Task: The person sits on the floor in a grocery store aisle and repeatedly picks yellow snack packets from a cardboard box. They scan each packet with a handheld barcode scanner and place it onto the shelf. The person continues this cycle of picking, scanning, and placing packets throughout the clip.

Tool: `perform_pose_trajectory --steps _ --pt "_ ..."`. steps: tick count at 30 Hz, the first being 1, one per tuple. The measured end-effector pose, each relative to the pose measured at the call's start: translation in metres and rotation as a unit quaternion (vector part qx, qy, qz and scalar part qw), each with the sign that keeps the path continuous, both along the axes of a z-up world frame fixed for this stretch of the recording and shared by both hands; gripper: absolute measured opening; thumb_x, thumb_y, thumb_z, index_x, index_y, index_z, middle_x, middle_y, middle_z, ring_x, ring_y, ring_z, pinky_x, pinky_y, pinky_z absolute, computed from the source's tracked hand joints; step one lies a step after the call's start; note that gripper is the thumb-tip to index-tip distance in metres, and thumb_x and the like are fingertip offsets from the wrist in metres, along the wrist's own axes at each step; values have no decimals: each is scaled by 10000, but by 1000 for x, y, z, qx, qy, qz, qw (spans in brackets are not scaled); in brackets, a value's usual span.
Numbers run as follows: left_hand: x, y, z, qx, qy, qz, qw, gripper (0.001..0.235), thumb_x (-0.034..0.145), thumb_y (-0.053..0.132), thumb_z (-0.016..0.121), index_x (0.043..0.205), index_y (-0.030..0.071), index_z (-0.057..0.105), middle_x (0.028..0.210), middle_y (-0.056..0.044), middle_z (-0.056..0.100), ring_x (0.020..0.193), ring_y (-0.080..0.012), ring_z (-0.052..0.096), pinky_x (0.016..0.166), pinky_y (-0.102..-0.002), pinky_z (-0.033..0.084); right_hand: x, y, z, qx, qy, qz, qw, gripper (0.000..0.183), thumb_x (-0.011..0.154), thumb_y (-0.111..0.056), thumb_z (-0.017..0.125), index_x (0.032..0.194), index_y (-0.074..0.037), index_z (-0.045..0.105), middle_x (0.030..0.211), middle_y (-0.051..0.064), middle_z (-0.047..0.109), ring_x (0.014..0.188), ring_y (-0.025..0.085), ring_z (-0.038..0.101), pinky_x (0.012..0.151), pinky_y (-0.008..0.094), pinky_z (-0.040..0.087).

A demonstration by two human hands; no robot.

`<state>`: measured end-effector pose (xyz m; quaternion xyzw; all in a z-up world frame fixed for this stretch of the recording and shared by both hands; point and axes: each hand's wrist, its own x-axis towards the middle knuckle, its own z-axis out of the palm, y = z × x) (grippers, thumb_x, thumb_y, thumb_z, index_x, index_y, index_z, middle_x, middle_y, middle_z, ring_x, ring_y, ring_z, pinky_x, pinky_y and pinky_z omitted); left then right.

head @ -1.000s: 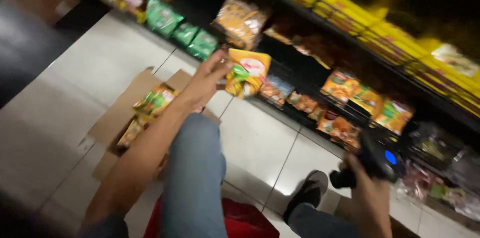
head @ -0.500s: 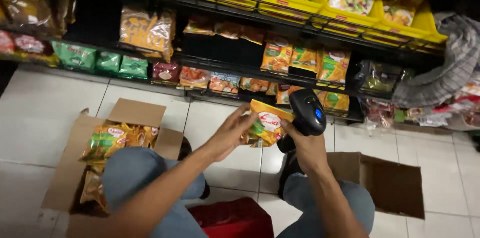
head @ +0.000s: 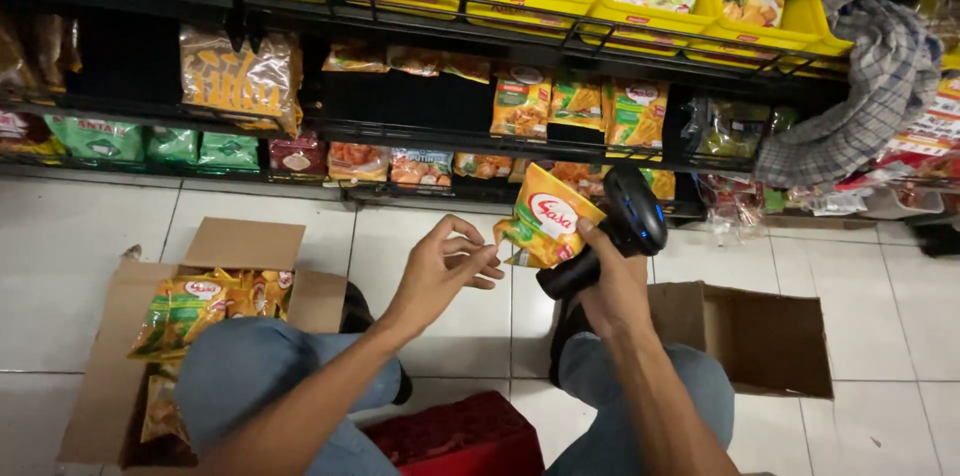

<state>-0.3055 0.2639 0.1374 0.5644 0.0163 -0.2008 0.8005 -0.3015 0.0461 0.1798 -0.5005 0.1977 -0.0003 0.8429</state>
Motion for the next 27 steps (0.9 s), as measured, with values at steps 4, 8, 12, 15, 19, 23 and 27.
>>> perform_pose_trajectory --steps 4,8,12,15,19,23,27 --pt "0 0 -7 52 -56 -7 997 206 982 153 685 995 -40 612 904 -122 729 853 -172 761 685 -314 665 -4 2 -7 2 -5 -1 1000 433 891 -16 691 1287 -74 524 1129 102 640 1034 252 682 868 445 589" --pt "1 0 -1 99 -75 7 992 171 956 145 679 1005 -19 667 886 -79 715 813 -148 732 643 -303 657 -6 6 -3 20 -6 8 1000 458 875 -13 693 1290 -86 513 1137 104 640 1042 245 686 890 438 593" --pt "0 2 1 166 -86 7 982 154 957 142 665 1004 -3 686 838 -56 741 786 -118 740 642 -280 641 -5 0 -15 21 -4 13 1000 447 875 -14 694 1282 -78 522 1131 103 648 1041 244 688 898 436 588" --pt "-1 13 0 219 -153 -4 964 133 941 115 682 975 -14 681 794 -56 750 743 -111 726 690 -267 596 -3 -9 -22 -1 4 37 999 409 907 -16 707 1281 -50 545 1111 107 644 1032 249 671 889 444 569" --pt "2 34 31 246 -217 -163 930 178 947 181 702 950 4 692 758 -72 720 696 -144 666 685 -318 560 5 -19 -4 -19 13 38 999 423 889 -22 698 1292 -53 575 1157 111 677 1070 262 680 920 439 568" --pt "8 43 46 211 -233 -327 891 234 950 256 686 934 23 667 801 -54 736 769 -148 700 731 -348 574 4 -25 1 11 14 55 998 458 885 -32 688 1325 -45 561 1212 125 679 1109 279 682 950 455 566" --pt "8 43 41 280 -217 -304 884 275 937 308 686 967 35 686 836 -61 754 790 -181 705 753 -381 557 3 -29 -7 21 6 59 998 474 894 -33 689 1350 -28 562 1258 135 673 1143 272 679 984 445 556"
